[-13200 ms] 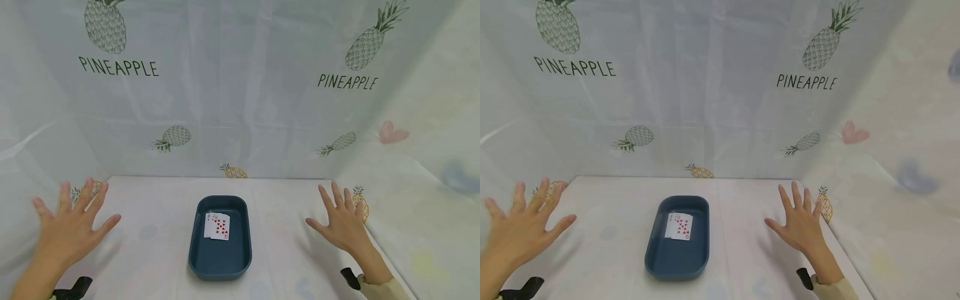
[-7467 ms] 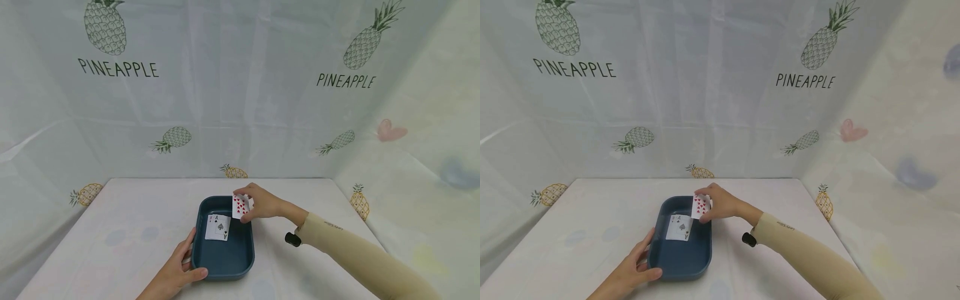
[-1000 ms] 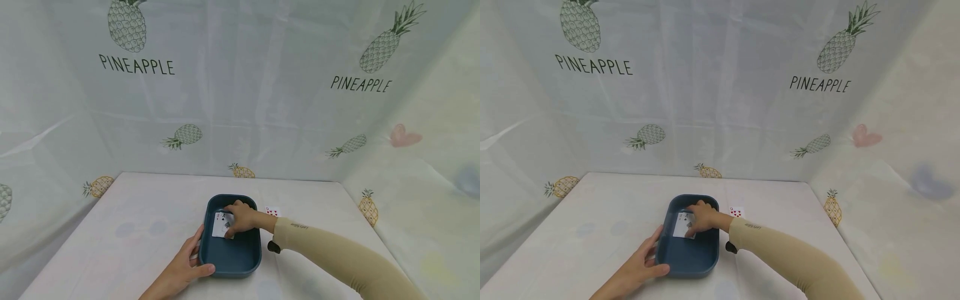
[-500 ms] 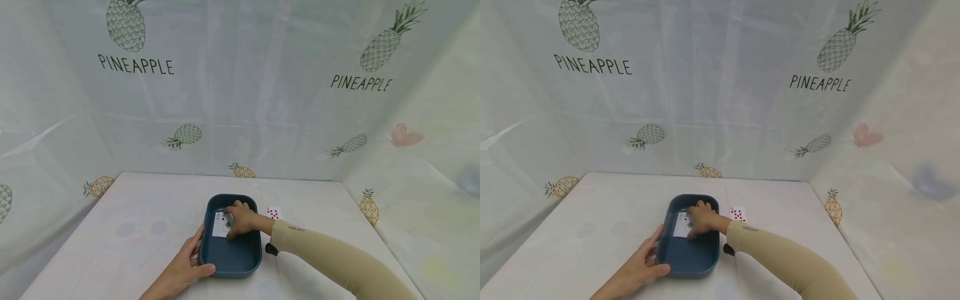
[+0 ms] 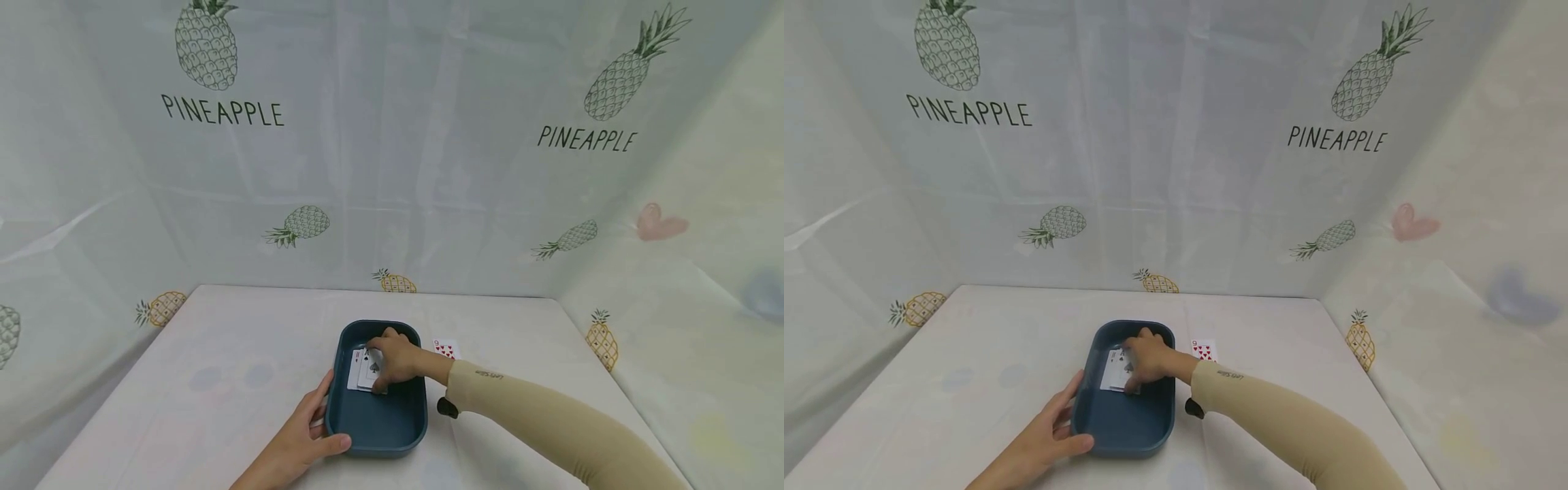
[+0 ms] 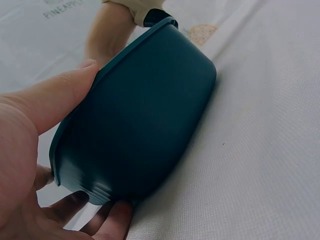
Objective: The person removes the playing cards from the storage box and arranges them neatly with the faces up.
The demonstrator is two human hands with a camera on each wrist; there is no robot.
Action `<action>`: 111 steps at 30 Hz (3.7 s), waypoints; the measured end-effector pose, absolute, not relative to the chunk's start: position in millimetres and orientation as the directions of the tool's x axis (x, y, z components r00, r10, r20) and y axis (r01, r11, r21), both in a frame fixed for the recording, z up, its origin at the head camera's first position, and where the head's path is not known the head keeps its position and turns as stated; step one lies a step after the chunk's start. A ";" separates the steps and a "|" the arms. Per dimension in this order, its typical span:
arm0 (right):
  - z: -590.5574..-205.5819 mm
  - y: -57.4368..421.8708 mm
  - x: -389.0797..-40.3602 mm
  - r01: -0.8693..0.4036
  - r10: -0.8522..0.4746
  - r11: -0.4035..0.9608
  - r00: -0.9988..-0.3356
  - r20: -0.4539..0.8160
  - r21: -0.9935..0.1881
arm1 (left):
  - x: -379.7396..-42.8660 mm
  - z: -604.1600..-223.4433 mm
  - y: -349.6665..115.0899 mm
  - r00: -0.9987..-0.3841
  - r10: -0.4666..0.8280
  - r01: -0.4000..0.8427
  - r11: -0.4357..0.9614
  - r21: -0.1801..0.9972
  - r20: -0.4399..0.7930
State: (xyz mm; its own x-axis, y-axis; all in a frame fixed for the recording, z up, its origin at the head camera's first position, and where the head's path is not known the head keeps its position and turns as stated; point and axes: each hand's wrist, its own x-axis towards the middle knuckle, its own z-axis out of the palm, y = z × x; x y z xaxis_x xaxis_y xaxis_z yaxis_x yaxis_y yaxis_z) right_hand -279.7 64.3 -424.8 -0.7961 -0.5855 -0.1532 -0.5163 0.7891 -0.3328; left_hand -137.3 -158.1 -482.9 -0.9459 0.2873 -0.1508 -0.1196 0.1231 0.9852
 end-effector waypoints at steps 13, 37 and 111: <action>-404.2 85.7 -284.8 -0.587 -0.681 0.687 -0.726 -0.096 -0.428 | -137.7 -482.8 -157.7 -0.948 0.284 -0.113 0.118 0.987 -0.143; -377.7 191.7 -292.3 -0.441 -0.532 0.728 -0.846 -0.027 -0.525 | -135.2 -482.1 -156.8 -0.959 0.243 -0.109 0.157 0.982 -0.145; -439.0 273.7 -323.3 -0.318 -0.417 0.887 -0.864 -0.282 -0.335 | -135.0 -481.8 -155.2 -0.966 0.192 -0.132 0.219 0.967 -0.175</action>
State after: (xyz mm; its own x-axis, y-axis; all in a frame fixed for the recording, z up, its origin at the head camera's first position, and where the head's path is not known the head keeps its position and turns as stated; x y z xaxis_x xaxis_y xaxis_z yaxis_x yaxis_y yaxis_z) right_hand -323.3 273.7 -439.0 -0.8644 -0.4166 -0.2816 -0.3182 0.8868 -0.3351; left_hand -135.0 -155.2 -481.8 -0.9655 0.1924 -0.1754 -0.1320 0.2191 0.9667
